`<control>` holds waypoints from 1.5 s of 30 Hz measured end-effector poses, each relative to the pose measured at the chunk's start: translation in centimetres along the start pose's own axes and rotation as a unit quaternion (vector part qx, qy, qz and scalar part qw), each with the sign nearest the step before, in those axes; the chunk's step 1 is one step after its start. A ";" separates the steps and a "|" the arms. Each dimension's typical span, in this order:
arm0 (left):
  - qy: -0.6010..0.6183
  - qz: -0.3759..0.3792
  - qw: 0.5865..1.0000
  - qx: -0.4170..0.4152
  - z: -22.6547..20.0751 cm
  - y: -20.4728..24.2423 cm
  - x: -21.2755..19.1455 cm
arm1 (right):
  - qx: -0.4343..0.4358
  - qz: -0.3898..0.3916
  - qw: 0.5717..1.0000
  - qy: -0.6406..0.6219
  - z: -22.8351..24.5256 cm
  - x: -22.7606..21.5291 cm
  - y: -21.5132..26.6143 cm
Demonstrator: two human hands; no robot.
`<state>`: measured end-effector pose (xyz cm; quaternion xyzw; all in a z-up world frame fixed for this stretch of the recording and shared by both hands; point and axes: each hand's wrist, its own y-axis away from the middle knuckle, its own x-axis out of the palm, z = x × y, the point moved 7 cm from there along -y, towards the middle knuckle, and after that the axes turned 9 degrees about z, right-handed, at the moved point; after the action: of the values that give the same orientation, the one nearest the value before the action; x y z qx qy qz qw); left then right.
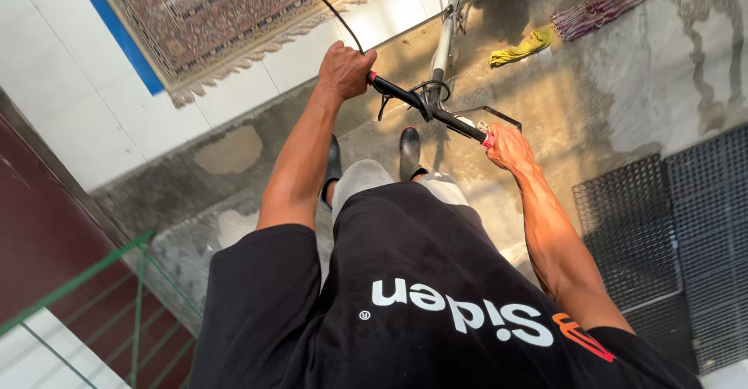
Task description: The person cleans rugs by hand using a floor scrubbing machine on a tiled area.
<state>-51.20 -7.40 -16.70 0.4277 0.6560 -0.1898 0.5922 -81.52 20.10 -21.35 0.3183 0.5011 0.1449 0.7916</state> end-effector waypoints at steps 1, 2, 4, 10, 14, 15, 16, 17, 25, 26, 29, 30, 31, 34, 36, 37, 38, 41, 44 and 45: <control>0.007 0.006 1.000 -0.007 -0.6 -0.6 0.3 | -0.006 0.004 1.000 0.005 -1.0 -0.1 -0.4; 0.010 0.005 1.000 -0.015 -1.2 -1.1 0.7 | -0.023 -0.005 1.000 0.020 -1.7 -0.2 -0.7; 0.010 0.007 0.999 -0.037 -1.7 -1.5 1.3 | -0.052 -0.010 0.998 0.037 -2.9 -0.7 -2.2; -0.022 0.013 0.997 -0.073 -0.5 1.1 1.7 | -0.142 -0.021 0.988 0.052 -1.1 -1.9 -2.3; 0.005 0.027 0.991 -0.128 1.5 8.3 2.3 | -0.151 0.001 0.988 0.045 3.8 -1.5 0.0; 0.007 -0.001 0.991 -0.130 1.4 10.5 2.3 | -0.156 0.017 0.987 0.027 5.0 -1.3 0.4; 0.009 -0.030 0.991 -0.132 1.4 12.5 2.3 | -0.162 0.015 0.986 0.031 6.4 -1.1 0.8; 0.012 -0.031 0.989 -0.142 1.1 14.4 2.8 | -0.147 0.052 0.987 0.048 7.4 0.0 1.6; 0.021 -0.029 0.973 -0.227 0.3 29.5 5.6 | -0.149 0.149 0.973 0.092 13.9 6.4 6.7; 0.023 -0.028 0.972 -0.232 -0.5 31.2 6.2 | -0.171 0.152 0.970 0.088 14.6 7.6 7.2; 0.032 -0.060 0.967 -0.244 -1.0 35.8 7.4 | -0.215 0.161 0.959 0.093 16.4 10.7 7.8; 0.033 -0.034 0.963 -0.267 -0.9 37.4 8.3 | -0.233 0.169 0.952 0.100 16.9 11.7 8.4; 0.031 -0.010 0.957 -0.288 -0.6 39.0 9.2 | -0.233 0.171 0.952 0.101 17.5 12.7 9.0; 0.047 -0.032 0.955 -0.290 -0.9 44.3 10.2 | -0.223 0.177 0.950 0.129 20.6 15.1 9.7; 0.050 -0.019 0.951 -0.305 -0.4 47.7 11.0 | -0.253 0.177 0.942 0.131 23.4 17.0 11.3; 0.053 -0.010 0.946 -0.319 0.0 49.5 11.6 | -0.258 0.179 0.940 0.136 24.8 17.9 11.9; 0.054 -0.012 0.944 -0.326 0.4 51.5 11.9 | -0.261 0.178 0.939 0.138 26.2 18.7 12.6; 0.057 -0.077 0.943 -0.317 1.3 57.1 12.3 | -0.268 0.182 0.934 0.151 30.1 21.0 14.4; 0.050 -0.079 0.947 -0.308 1.3 62.8 13.8 | -0.262 0.204 0.928 0.172 33.1 23.7 16.0; 0.066 -0.064 0.942 -0.322 2.2 63.9 14.1 | -0.258 0.201 0.927 0.184 34.4 24.2 15.4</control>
<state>1.33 31.56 -14.04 0.1828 0.7459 0.0223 0.6401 -38.64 32.65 -18.19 0.1648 0.5089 0.4811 0.6945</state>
